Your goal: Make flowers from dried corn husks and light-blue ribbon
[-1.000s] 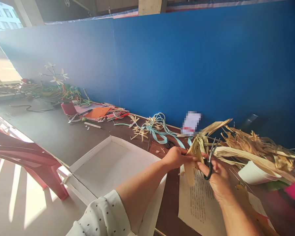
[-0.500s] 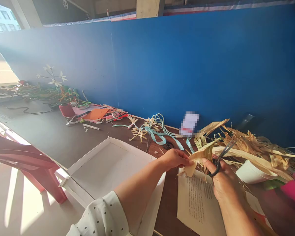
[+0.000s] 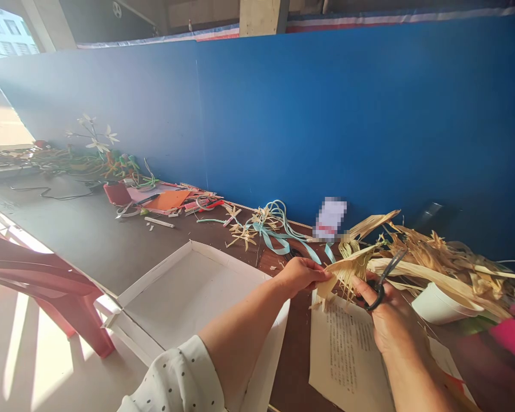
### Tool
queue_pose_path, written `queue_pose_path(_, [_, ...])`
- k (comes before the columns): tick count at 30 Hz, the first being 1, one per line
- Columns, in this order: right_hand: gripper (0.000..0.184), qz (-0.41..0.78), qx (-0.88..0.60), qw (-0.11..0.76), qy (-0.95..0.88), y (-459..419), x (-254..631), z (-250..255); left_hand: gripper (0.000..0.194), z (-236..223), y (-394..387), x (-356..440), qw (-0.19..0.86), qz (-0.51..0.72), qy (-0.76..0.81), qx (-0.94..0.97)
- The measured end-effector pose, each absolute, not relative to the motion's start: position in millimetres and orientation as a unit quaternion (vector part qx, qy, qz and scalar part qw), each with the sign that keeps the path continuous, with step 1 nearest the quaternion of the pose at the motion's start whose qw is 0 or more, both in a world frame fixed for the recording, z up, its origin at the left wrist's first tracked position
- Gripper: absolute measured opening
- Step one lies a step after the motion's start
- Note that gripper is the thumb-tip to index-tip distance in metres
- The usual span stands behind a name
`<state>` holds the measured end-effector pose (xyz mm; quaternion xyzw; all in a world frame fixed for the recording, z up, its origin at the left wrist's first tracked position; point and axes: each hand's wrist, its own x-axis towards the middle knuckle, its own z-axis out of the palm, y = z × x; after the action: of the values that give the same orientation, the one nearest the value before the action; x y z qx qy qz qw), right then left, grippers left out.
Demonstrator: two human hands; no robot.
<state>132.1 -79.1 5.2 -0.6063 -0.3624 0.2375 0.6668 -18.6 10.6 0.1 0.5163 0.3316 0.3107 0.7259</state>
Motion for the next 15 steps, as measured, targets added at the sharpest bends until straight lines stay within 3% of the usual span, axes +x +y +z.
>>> queue_pose_path(15, [0.043,0.319,-0.706,0.526,-0.351,-78.4,148.4,-10.3,0.024,18.4,28.2,-40.7,0.634,0.458,0.39,0.486])
